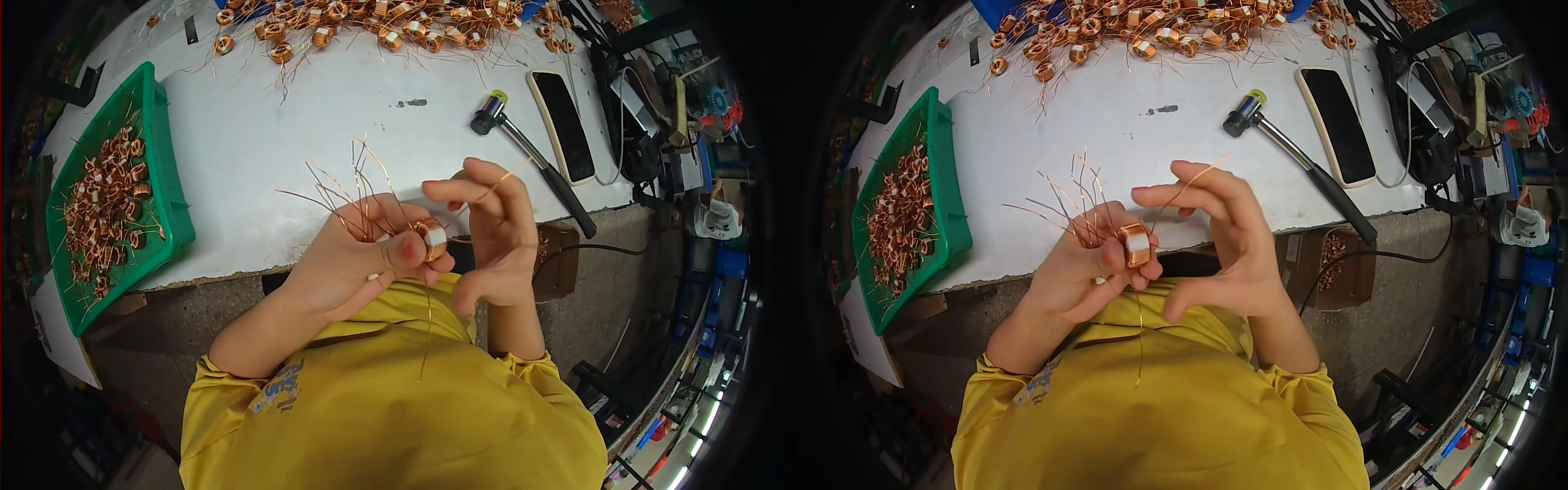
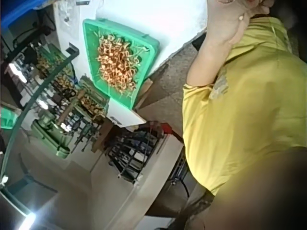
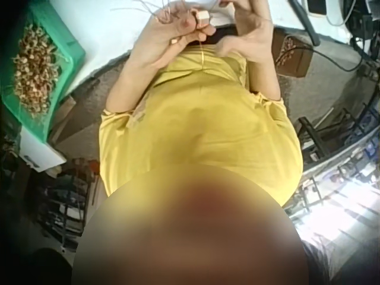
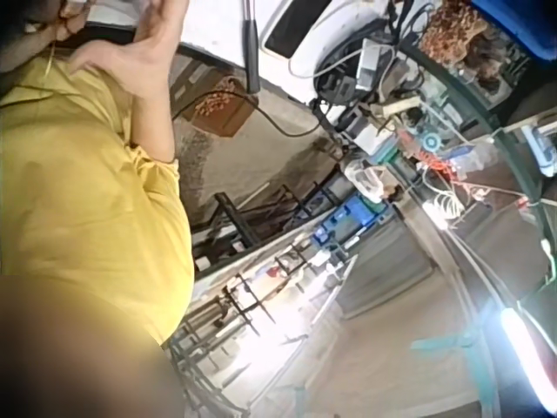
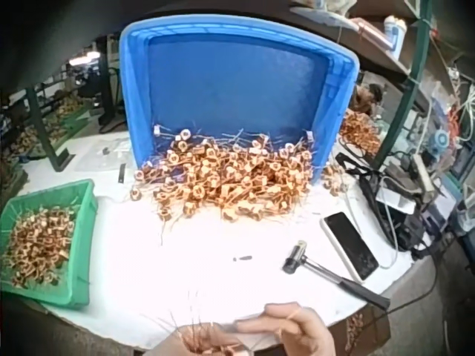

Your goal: Assembling small copper wire coils into a metal armature core at a workbench.

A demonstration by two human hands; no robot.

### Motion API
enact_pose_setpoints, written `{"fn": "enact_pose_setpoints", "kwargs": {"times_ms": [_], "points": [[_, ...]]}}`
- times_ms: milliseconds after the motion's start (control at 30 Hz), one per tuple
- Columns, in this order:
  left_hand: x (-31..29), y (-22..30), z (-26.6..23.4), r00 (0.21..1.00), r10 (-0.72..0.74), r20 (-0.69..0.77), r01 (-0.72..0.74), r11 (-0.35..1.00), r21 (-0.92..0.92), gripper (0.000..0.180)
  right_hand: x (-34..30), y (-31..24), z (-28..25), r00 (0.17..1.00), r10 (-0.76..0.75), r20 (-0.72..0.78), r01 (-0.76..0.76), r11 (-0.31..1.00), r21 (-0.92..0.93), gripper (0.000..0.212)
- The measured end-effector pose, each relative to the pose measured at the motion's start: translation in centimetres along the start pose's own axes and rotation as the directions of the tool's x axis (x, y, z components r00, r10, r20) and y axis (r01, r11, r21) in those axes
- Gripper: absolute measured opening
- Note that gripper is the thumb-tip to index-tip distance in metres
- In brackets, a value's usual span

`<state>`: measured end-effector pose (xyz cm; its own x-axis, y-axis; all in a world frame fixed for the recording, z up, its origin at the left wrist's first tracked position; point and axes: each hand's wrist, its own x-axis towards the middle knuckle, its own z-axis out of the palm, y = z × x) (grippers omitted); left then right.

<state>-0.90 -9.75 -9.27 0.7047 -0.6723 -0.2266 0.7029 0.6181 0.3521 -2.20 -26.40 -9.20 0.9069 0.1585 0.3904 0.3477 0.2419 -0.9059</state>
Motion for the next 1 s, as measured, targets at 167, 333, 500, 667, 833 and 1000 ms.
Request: {"fn": "enact_pose_setpoints", "kwargs": {"times_ms": [167,333,500,667,833,1000], "points": [[-0.2,0.0,-0.1,1.0,-0.013,0.001,0.013,0.999,-0.032,0.03,0.3,-0.2,0.2,0.996,0.046,0.075,-0.034,0.988,-0.151,0.093],[-0.1,0.1,0.9,0.999,-0.021,-0.049,0.022,1.0,0.014,0.034,0.4,0.2,0.6,0.989,0.094,0.111,-0.088,0.994,-0.059,0.097],[-0.2,-0.3,0.6,0.998,-0.008,-0.069,0.012,0.998,0.059,0.034,0.3,0.2,1.4,0.99,0.134,0.035,-0.138,0.974,0.18,0.095],[-0.1,-1.1,-0.2,1.0,0.005,-0.014,-0.004,1.0,0.021,0.029,0.0,1.1,1.1,0.998,0.056,-0.026,-0.039,0.898,0.437,0.086],[0.1,-1.4,0.0,1.0,0.025,-0.012,-0.025,1.0,-0.01,0.026,-0.9,2.4,0.3,0.999,-0.032,-0.033,0.044,0.857,0.513,0.073],[0.0,-1.0,0.8,0.995,0.052,-0.088,-0.045,0.996,0.072,0.023,-0.8,2.0,0.8,0.999,0.026,-0.026,-0.016,0.95,0.313,0.059]]}}
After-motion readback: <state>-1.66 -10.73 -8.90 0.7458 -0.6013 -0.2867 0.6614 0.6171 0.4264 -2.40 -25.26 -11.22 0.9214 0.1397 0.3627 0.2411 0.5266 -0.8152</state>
